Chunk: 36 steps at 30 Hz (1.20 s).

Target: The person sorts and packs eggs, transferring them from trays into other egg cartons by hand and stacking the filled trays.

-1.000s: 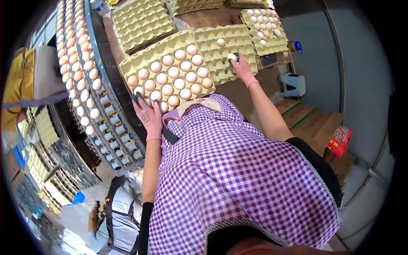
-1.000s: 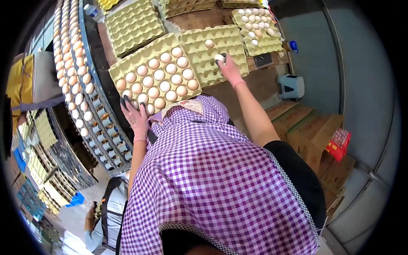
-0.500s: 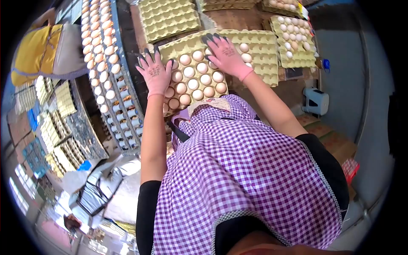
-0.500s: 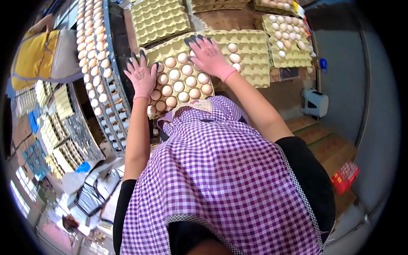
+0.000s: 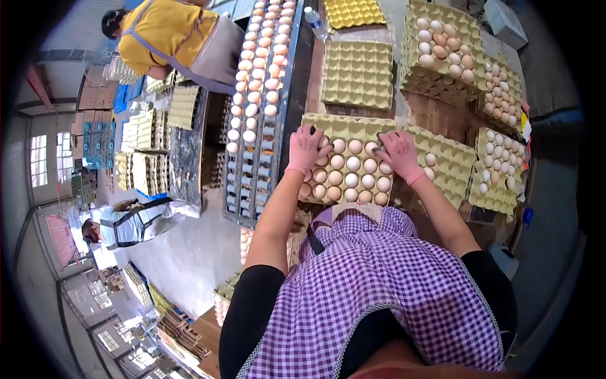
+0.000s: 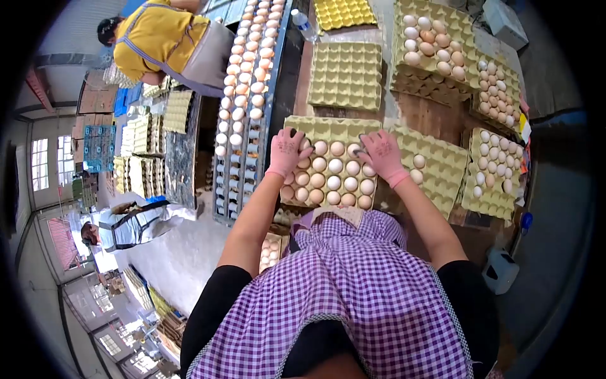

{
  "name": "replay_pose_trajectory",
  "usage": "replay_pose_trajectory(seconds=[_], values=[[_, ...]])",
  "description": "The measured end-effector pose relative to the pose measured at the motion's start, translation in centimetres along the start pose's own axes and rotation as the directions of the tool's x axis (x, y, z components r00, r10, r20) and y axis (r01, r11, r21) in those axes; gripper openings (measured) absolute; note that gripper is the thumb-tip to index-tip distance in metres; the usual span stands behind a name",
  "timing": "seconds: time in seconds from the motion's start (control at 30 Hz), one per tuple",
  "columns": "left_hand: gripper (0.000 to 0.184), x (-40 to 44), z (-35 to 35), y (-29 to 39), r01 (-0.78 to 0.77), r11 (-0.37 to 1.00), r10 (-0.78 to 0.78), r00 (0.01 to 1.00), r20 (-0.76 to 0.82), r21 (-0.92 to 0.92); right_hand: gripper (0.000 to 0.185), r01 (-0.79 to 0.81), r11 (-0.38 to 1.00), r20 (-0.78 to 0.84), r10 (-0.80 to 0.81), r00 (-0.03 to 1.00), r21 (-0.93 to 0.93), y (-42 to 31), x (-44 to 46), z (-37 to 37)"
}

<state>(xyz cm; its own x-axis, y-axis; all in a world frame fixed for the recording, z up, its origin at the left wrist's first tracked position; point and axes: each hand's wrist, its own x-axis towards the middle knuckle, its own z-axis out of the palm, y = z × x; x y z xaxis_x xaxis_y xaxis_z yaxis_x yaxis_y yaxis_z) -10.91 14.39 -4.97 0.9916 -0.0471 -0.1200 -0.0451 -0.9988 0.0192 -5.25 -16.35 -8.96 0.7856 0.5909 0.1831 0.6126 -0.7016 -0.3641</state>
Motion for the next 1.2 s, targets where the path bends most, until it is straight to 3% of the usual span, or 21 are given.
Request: replay_pose_trajectory(seconds=[0.07, 0.17, 0.23, 0.27, 0.3, 0.33, 0.4, 0.47, 0.5, 0.53, 0.57, 0.6, 0.67, 0.73, 0.8, 0.87, 0.93, 1.0, 1.03, 1.07, 1.2], values=[[0.055, 0.8, -0.2, -0.4, 0.020, 0.999, -0.016, 0.994, 0.107, -0.034, 0.048, 0.082, 0.994, 0.168, -0.069, 0.983, -0.073, -0.4, 0.3, -1.0], [0.055, 0.2, 1.2, -1.7, -0.009, 0.949, -0.008, 0.999, -0.054, -0.315, 0.051, 0.126, 0.990, -0.083, -0.131, 0.988, -0.071, 1.8, -0.6, 2.8], [0.043, -1.0, 2.0, -1.6, 0.145, 0.790, -0.294, 0.942, -0.161, -0.596, 0.047, -0.168, 0.981, -0.113, 0.179, 0.977, 0.102, 1.9, -1.3, 4.0], [0.039, -1.3, 1.7, -2.0, 0.111, 0.571, -0.402, 0.902, -0.159, -0.813, 0.047, -0.193, 0.978, -0.087, 0.200, 0.976, 0.081, 1.6, -2.1, 3.5], [0.037, -2.2, 2.9, -2.3, 0.101, 0.045, -0.517, 0.854, 0.064, -0.994, 0.043, -0.332, 0.777, -0.023, 0.406, 0.914, 0.535, 1.5, -1.5, 2.1], [0.035, -3.1, 3.2, -2.5, 0.038, -0.488, -0.494, 0.812, 0.312, -0.872, 0.040, -0.363, 0.372, 0.115, 0.546, 0.830, 0.854, 1.1, -1.0, 1.1], [0.033, -4.4, 2.6, -3.3, 0.050, -0.909, -0.126, 0.913, 0.387, -0.413, 0.040, -0.400, 0.440, 0.145, 0.507, 0.849, 0.804, -0.2, -0.4, -0.2], [0.030, -3.9, 1.3, -2.3, 0.058, -0.880, -0.124, 0.930, 0.345, -0.472, 0.039, -0.460, 0.543, 0.247, 0.420, 0.873, 0.702, -1.7, -0.1, -1.0], [0.028, -3.2, 0.6, -2.3, 0.211, -0.691, -0.070, 0.932, 0.355, -0.691, 0.039, -0.476, 0.599, 0.297, 0.378, 0.877, 0.644, -2.5, 0.1, -1.3], [0.026, -1.9, 0.2, -2.5, 0.331, -0.429, -0.030, 0.925, 0.380, -0.840, 0.038, -0.486, 0.653, 0.353, 0.337, 0.873, 0.581, -3.2, 0.6, -1.5], [0.035, -0.1, 1.6, -2.2, 0.239, 0.131, 0.023, 0.969, 0.244, -0.962, 0.042, -0.331, 0.943, 0.243, 0.312, 0.919, 0.042, -4.4, 0.8, -0.6], [0.040, -0.5, -1.4, -0.2, -0.035, 0.739, 0.047, 0.999, 0.000, -0.672, 0.042, -0.324, 0.946, 0.245, 0.307, 0.920, 0.031, -5.1, 0.9, -0.6], [0.041, 0.5, -1.9, 3.1, -0.015, 0.975, 0.052, 0.985, 0.163, -0.220, 0.044, -0.169, 0.959, 0.386, 0.248, 0.889, -0.226, -5.9, 1.4, -0.7], [0.038, 1.1, -0.4, 2.8, -0.078, 0.982, 0.107, 0.980, 0.169, -0.173, 0.046, -0.068, 0.976, 0.366, 0.142, 0.920, -0.206, -3.5, 0.9, 0.1], [0.035, 0.8, 1.6, 3.2, -0.137, 0.982, 0.159, 0.970, 0.185, -0.128, 0.052, -0.389, 0.900, 0.462, 0.265, 0.847, 0.197, -3.1, 1.0, -1.9], [0.032, 0.7, 3.0, 3.9, -0.149, 0.988, 0.136, 0.969, 0.206, 0.051, 0.055, -0.435, 0.390, 0.365, 0.244, 0.898, 0.811, -1.9, -1.4, -0.9], [0.029, 1.0, 5.0, 4.9, 0.059, 0.991, -0.041, 0.987, 0.153, -0.118, 0.053, -0.473, 0.138, 0.423, 0.282, 0.861, 0.870, -6.2, -0.6, -3.1], [0.035, 0.0, 4.2, 4.2, 0.139, 0.975, -0.119, 0.985, 0.122, -0.172, 0.059, -0.375, 0.527, 0.315, 0.203, 0.927, 0.763, -6.1, 0.9, -0.6], [0.038, -1.2, 2.8, 3.6, 0.056, 0.979, -0.037, 0.995, 0.098, -0.197, 0.054, -0.335, 0.865, 0.342, 0.208, 0.917, 0.374, -8.0, 1.9, -0.9], [0.041, -2.5, 1.4, 3.1, -0.029, 0.975, 0.046, 0.996, 0.072, -0.218, 0.048, -0.191, 0.975, 0.349, 0.218, 0.911, -0.110, -10.0, 2.5, -1.3], [0.051, -8.5, 1.7, -0.3, 0.185, 0.695, -0.175, 0.981, 0.086, -0.695, 0.046, 0.011, 0.940, 0.452, 0.153, 0.879, -0.340, -12.1, 4.9, -1.0]])
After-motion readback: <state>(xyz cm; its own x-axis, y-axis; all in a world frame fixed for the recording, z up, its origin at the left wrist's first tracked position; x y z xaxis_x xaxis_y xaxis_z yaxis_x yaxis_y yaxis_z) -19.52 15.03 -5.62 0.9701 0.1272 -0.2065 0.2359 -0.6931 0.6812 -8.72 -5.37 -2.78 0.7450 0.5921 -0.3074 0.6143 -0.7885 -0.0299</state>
